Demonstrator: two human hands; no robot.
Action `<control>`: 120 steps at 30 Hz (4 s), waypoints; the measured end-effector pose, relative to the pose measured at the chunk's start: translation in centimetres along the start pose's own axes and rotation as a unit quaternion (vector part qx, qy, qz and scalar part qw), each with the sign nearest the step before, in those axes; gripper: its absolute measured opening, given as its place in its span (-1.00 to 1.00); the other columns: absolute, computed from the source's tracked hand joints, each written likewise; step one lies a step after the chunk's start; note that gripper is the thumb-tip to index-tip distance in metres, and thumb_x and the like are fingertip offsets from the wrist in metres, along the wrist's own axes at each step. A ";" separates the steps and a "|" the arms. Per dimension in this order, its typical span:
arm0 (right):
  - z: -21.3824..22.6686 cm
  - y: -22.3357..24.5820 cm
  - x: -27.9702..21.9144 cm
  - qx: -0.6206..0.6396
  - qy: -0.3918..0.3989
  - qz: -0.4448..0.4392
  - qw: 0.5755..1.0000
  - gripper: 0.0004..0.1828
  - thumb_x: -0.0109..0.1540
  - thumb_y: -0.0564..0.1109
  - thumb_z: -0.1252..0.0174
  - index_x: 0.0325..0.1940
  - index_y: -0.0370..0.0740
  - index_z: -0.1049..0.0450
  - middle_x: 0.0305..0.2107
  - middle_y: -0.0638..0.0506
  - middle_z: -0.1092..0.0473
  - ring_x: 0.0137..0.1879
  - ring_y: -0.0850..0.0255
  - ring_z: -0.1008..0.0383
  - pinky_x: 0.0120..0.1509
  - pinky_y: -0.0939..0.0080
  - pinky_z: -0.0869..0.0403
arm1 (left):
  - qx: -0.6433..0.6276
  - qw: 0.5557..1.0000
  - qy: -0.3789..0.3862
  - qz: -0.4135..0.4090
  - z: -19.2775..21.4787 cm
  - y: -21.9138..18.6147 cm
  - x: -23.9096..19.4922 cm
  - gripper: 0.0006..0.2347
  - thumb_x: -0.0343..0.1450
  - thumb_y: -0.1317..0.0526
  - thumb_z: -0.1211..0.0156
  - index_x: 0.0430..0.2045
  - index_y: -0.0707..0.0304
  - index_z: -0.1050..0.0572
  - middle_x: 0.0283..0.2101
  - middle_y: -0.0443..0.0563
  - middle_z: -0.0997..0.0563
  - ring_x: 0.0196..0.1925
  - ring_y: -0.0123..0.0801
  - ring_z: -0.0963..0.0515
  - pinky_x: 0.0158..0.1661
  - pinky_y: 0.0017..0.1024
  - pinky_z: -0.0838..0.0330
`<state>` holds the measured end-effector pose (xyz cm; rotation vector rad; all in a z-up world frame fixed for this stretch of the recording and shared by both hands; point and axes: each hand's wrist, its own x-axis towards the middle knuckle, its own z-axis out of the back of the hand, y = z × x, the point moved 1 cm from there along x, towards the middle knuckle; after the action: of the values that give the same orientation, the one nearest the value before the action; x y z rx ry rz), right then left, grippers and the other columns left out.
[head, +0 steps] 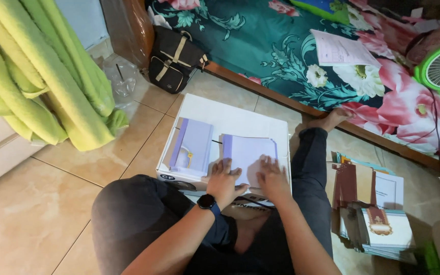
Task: The person folds several small blue and white paper cards by hand while sitting on the floor.
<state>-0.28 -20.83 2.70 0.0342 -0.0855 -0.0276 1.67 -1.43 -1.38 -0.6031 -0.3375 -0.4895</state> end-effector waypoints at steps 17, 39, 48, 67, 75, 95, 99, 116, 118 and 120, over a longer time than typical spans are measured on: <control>1.7 2.2 -1.8 0.022 0.165 0.110 0.980 -0.27 0.44 0.21 0.45 0.63 -0.15 0.22 0.56 -0.13 0.21 0.65 -0.05 0.28 0.64 -0.06 0.12 | 0.031 0.988 0.144 0.047 2.5 -0.3 0.4 -0.46 0.32 -0.28 -0.12 0.10 -0.08 -0.56 0.37 0.16 -0.38 0.38 0.36 -0.25 0.28 0.24 -0.02; 2.7 3.2 -2.7 -0.002 0.178 0.069 0.982 -0.16 0.42 0.42 0.47 0.64 -0.11 0.26 0.57 -0.07 0.25 0.66 0.05 0.32 0.67 -0.01 0.22 | 0.123 0.950 -0.106 0.267 8.3 6.0 1.8 -0.53 0.20 0.09 -0.47 -0.15 0.21 -0.33 -0.22 -0.03 -0.48 -0.35 -0.10 -0.66 -0.30 -0.22 -0.61; 2.5 5.1 -2.1 0.644 0.028 -0.229 0.729 -0.42 0.32 0.03 -0.09 0.33 -0.39 -0.39 -0.09 -0.30 -0.46 0.03 -0.13 -0.49 0.18 -0.29 -0.50 | 0.026 0.969 -0.121 -0.216 6.8 -5.0 -0.7 -0.89 0.37 0.16 -0.20 -0.27 0.01 -0.53 -0.16 -0.08 -0.49 -0.04 -0.17 -0.55 -0.19 -0.32 -0.46; 0.5 -2.2 -1.4 0.241 -0.170 -0.156 0.943 -0.39 0.18 -0.10 -0.28 0.32 -0.22 -0.42 -0.14 -0.33 -0.56 0.02 -0.17 -0.59 0.04 -0.08 -0.58 | -0.033 0.994 0.099 0.026 1.6 0.7 -0.9 -0.44 0.33 -0.21 -0.26 0.11 0.13 -0.53 0.33 0.44 -0.29 0.33 0.32 -0.35 0.25 0.07 -0.23; -1.2 -1.9 -0.8 0.150 -0.021 -0.129 0.980 -0.30 0.26 0.28 -0.16 0.41 -0.03 -0.34 0.37 -0.27 -0.22 0.38 -0.24 -0.34 0.37 -0.19 -0.44 | -0.036 0.991 0.108 0.074 0.4 -0.2 -1.2 -0.38 0.41 -0.23 -0.17 0.18 0.30 -0.45 0.31 0.64 -0.26 0.33 0.29 -0.36 0.36 0.04 -0.08; 0.1 1.0 0.9 0.058 0.169 0.085 0.980 -0.34 0.43 0.18 0.35 0.64 0.16 0.14 0.57 -0.02 0.22 0.66 0.00 0.29 0.66 -0.08 0.22 | 0.021 0.999 -0.032 0.020 5.2 -2.7 -0.4 -0.73 0.39 0.13 -0.16 -0.23 0.39 -0.60 0.06 0.43 -0.51 0.12 0.13 -0.53 -0.02 -0.10 -0.33; -0.2 1.1 0.7 0.040 0.170 0.099 0.980 -0.33 0.43 0.19 0.43 0.65 0.16 0.21 0.57 -0.07 0.24 0.66 -0.03 0.30 0.65 -0.11 0.20 | -0.032 0.970 -0.239 0.025 12.2 -0.3 1.6 -0.80 0.24 0.38 -0.21 -0.29 0.38 -0.56 -0.19 0.20 -0.54 -0.24 0.00 -0.53 -0.26 -0.16 -0.45; 1.3 1.7 -1.0 0.216 0.038 0.091 0.971 -0.53 0.39 0.06 0.07 0.37 -0.04 -0.39 0.41 -0.10 -0.20 0.53 -0.04 -0.12 0.57 -0.07 -0.12 | 0.129 0.959 -0.141 0.208 9.5 4.0 2.1 -0.42 0.16 0.07 -0.48 -0.04 0.31 -0.32 -0.29 0.07 -0.56 -0.27 -0.12 -0.65 -0.25 -0.27 -0.55; 2.6 2.8 -1.6 0.317 0.025 0.066 0.946 -0.59 0.38 0.03 -0.01 0.25 -0.09 -0.52 0.34 -0.08 -0.32 0.49 -0.02 -0.24 0.54 -0.03 -0.22 | 0.086 0.973 -0.125 0.173 9.7 0.9 1.7 -0.54 0.32 0.19 -0.36 0.06 0.28 -0.34 -0.34 0.04 -0.64 -0.33 -0.16 -0.70 -0.29 -0.32 -0.57; 5.8 5.5 -2.5 0.594 0.058 -0.043 0.801 -0.40 0.44 0.18 0.24 0.35 -0.22 -0.43 0.21 -0.21 -0.43 0.40 -0.09 -0.35 0.37 -0.09 -0.41 | 0.042 0.984 -0.110 0.136 7.8 -1.9 0.7 -0.57 0.12 0.11 -0.53 -0.17 -0.10 -0.49 -0.41 -0.16 -0.48 -0.33 -0.27 -0.61 -0.31 -0.35 -0.54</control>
<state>-3.17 -15.49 8.41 1.3113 0.0341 -0.0592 0.00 1.69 5.84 -0.6114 -0.4757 -0.1450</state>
